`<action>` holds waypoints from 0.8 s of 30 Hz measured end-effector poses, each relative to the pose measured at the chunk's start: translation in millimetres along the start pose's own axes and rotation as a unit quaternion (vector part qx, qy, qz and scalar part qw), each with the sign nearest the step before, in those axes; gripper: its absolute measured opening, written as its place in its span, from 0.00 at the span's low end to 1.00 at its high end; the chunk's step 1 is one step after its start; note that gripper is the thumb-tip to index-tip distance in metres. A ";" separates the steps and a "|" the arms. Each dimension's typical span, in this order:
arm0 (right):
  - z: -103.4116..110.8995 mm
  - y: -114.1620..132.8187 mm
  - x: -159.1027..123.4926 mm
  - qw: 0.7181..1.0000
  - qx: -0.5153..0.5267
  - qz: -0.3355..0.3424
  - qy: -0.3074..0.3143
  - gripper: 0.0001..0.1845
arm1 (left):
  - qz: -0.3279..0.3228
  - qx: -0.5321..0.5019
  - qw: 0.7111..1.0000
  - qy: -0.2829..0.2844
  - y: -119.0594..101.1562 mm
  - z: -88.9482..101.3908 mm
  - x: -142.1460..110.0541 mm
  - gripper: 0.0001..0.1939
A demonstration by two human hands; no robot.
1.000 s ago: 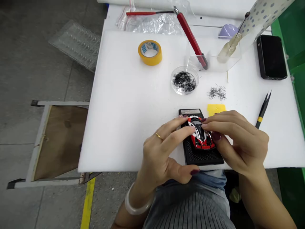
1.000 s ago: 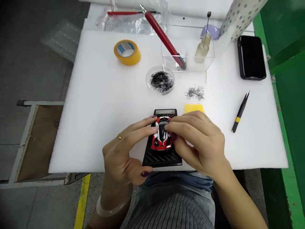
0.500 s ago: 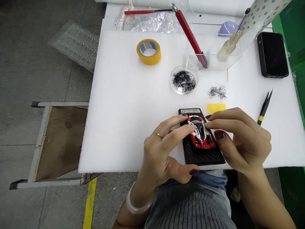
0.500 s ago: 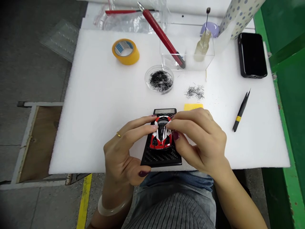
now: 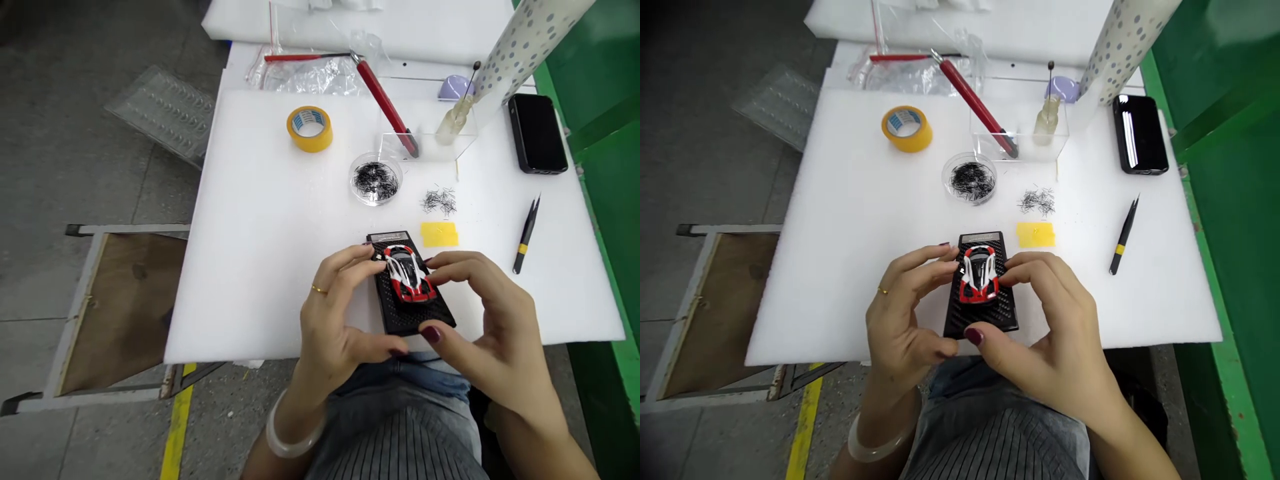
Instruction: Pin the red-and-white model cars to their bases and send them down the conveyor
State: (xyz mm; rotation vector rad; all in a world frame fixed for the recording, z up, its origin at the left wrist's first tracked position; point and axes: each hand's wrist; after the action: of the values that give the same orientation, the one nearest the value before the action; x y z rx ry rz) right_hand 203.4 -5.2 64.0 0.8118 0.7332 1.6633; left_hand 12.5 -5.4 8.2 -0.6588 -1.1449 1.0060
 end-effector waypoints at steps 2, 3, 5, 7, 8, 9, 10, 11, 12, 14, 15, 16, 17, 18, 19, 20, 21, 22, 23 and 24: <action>-0.6 -3.1 -0.3 0.999 0.038 0.024 0.007 0.16 | 0.024 -0.048 0.998 -0.018 0.8 -0.7 -0.3 0.33; -1.3 -4.5 -0.3 0.998 0.048 0.037 0.008 0.18 | 0.032 -0.069 0.997 -0.027 0.9 -1.0 -0.3 0.31; -3.3 -6.6 0.0 0.997 0.056 0.058 0.003 0.19 | 0.043 -0.097 0.994 -0.041 0.7 -1.5 0.0 0.30; -5.8 -8.3 0.4 0.996 0.059 0.065 -0.007 0.20 | 0.047 -0.108 0.992 -0.047 0.0 -1.9 0.6 0.29; -6.8 -9.3 0.5 0.996 0.064 0.065 -0.011 0.19 | 0.047 -0.107 0.992 -0.048 -0.5 -2.2 0.9 0.29; -7.7 -10.4 0.5 0.995 0.072 0.064 -0.014 0.19 | 0.046 -0.103 0.993 -0.047 -1.0 -2.6 1.3 0.29; -8.3 -11.7 0.3 0.995 0.081 0.062 -0.016 0.19 | 0.045 -0.098 0.993 -0.045 -1.5 -3.0 1.8 0.29; -8.6 -13.2 -0.1 0.994 0.089 0.060 -0.017 0.18 | 0.044 -0.093 0.994 -0.043 -2.0 -3.4 2.2 0.30; -8.6 -14.8 -0.6 0.994 0.097 0.056 -0.018 0.18 | 0.043 -0.087 0.994 -0.042 -2.5 -3.8 2.7 0.30; -8.0 -17.7 -1.7 0.993 0.109 0.049 -0.018 0.18 | 0.041 -0.080 0.995 -0.042 -3.3 -4.5 3.6 0.30; -7.6 -19.0 -2.2 0.992 0.113 0.046 -0.018 0.18 | 0.040 -0.077 0.995 -0.043 -3.6 -4.8 3.9 0.31; -7.2 -20.0 -2.6 0.992 0.115 0.045 -0.017 0.18 | 0.039 -0.074 0.996 -0.044 -3.9 -5.1 4.1 0.31; -6.9 -20.6 -2.9 0.992 0.116 0.045 -0.017 0.19 | 0.038 -0.072 0.996 -0.045 -4.1 -5.3 4.4 0.31; -6.9 -21.0 -3.0 0.992 0.117 0.044 -0.016 0.18 | 0.038 -0.070 0.996 -0.046 -4.2 -5.7 4.6 0.31; -7.1 -21.2 -2.9 0.992 0.117 0.044 -0.016 0.18 | 0.039 -0.068 0.996 -0.047 -4.4 -6.1 4.8 0.31; -7.5 -21.1 -2.8 0.992 0.116 0.043 -0.015 0.18 | 0.038 -0.066 0.996 -0.048 -4.5 -6.5 5.2 0.31; -8.0 -20.9 -2.7 0.992 0.116 0.042 -0.014 0.18 | 0.038 -0.064 0.996 -0.049 -4.7 -6.9 5.6 0.31; -8.5 -20.7 -2.7 0.992 0.116 0.042 -0.014 0.18 | 0.037 -0.063 0.996 -0.049 -5.0 -7.1 6.0 0.31; -8.8 -20.6 -2.8 0.992 0.115 0.041 -0.015 0.18 | 0.035 -0.061 0.996 -0.050 -5.3 -7.0 6.3 0.31; -8.7 -20.8 -3.2 0.993 0.113 0.040 -0.019 0.17 | 0.033 -0.057 0.997 -0.051 -5.7 -6.5 6.5 0.31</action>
State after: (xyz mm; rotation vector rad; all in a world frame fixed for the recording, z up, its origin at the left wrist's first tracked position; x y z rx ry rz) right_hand 208.3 -4.4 41.7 1.0414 0.8832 1.6511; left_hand 20.9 -1.7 13.8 -0.7475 -1.2839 1.0456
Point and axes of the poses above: each hand's wrist, its own x-axis towards the middle knuckle, its own z-axis out of the back of the hand, y = z × x, and after that the axes turned 3 degrees about -z, right-handed
